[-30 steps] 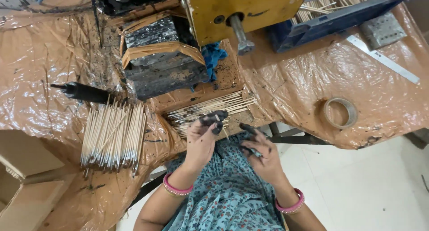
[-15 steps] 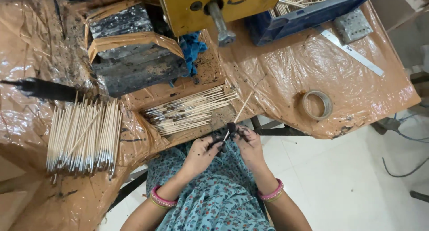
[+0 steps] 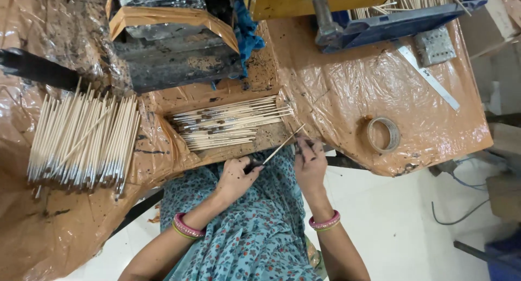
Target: The person organizes a bundle of incense sticks into a cardboard box, luego repeatedly selects a single stick and dips one end into a dark liquid at a workstation.
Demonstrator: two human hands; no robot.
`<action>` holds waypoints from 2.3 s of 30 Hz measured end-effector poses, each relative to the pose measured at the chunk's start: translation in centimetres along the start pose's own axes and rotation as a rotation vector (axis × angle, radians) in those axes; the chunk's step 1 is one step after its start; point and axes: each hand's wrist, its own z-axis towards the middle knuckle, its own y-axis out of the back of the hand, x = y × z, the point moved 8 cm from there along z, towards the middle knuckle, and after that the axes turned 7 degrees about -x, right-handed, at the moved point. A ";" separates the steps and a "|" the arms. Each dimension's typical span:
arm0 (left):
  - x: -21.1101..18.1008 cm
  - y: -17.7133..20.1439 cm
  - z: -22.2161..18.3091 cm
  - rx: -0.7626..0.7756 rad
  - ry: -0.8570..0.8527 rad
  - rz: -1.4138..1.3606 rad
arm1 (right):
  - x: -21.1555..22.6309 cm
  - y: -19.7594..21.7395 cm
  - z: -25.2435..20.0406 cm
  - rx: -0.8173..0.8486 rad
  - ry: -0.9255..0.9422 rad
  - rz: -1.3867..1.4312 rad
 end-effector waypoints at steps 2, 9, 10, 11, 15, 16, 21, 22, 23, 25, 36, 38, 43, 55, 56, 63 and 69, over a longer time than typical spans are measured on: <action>1.2 -0.4 -0.1 0.036 0.077 0.032 | 1.0 -0.8 -1.0 0.033 0.007 -0.013; 4.2 -2.6 -0.2 0.112 0.050 -0.193 | -0.3 -2.6 -1.5 0.291 0.006 0.035; 5.1 -3.1 -0.5 0.146 0.153 -0.203 | -0.6 -2.1 -0.5 0.262 -0.016 -0.082; 5.3 -3.1 -0.5 0.141 0.150 -0.203 | -0.2 -2.3 -0.6 0.261 -0.010 -0.080; 5.3 -3.3 -0.4 0.140 0.179 -0.317 | 1.9 -1.4 -1.3 0.141 0.141 -0.072; 6.1 -3.6 -0.9 0.171 0.285 -0.287 | 2.0 -1.6 -2.3 0.188 0.152 -0.071; 6.5 -4.5 -0.8 0.177 0.182 -0.393 | -0.7 -0.8 -0.4 0.213 0.088 -0.025; 5.8 -4.2 -0.8 0.168 0.146 -0.407 | -1.4 -0.5 0.1 0.179 0.005 -0.085; 5.0 -3.7 -0.7 0.160 0.141 -0.407 | -0.5 -0.7 -0.4 0.180 0.014 -0.081; 3.8 -2.3 -0.6 0.080 0.111 -0.151 | 2.1 -0.4 -1.6 0.129 0.121 -0.013; 2.4 -1.8 -0.8 0.003 -0.148 0.027 | -0.1 -0.8 -2.3 0.171 0.090 -0.142; 2.6 -1.9 -0.7 -0.007 -0.160 0.086 | -0.2 -1.4 -2.9 0.215 0.142 -0.150; 0.8 -1.4 -1.4 0.068 -0.048 0.065 | -2.1 -0.1 -0.7 0.148 0.067 -0.128; 9.1 -6.0 -0.9 0.185 0.178 -0.487 | -1.7 0.5 -2.0 0.142 -0.048 -0.080; 9.1 -6.0 -0.7 0.179 0.171 -0.490 | -1.2 0.3 -2.8 0.141 -0.038 -0.080; 9.8 -6.7 -1.3 0.209 0.245 -0.520 | -2.6 -0.2 -3.3 0.228 0.139 -0.126; 8.1 -5.3 -1.2 0.201 0.286 -0.497 | -0.1 -0.9 -4.8 0.262 0.076 0.052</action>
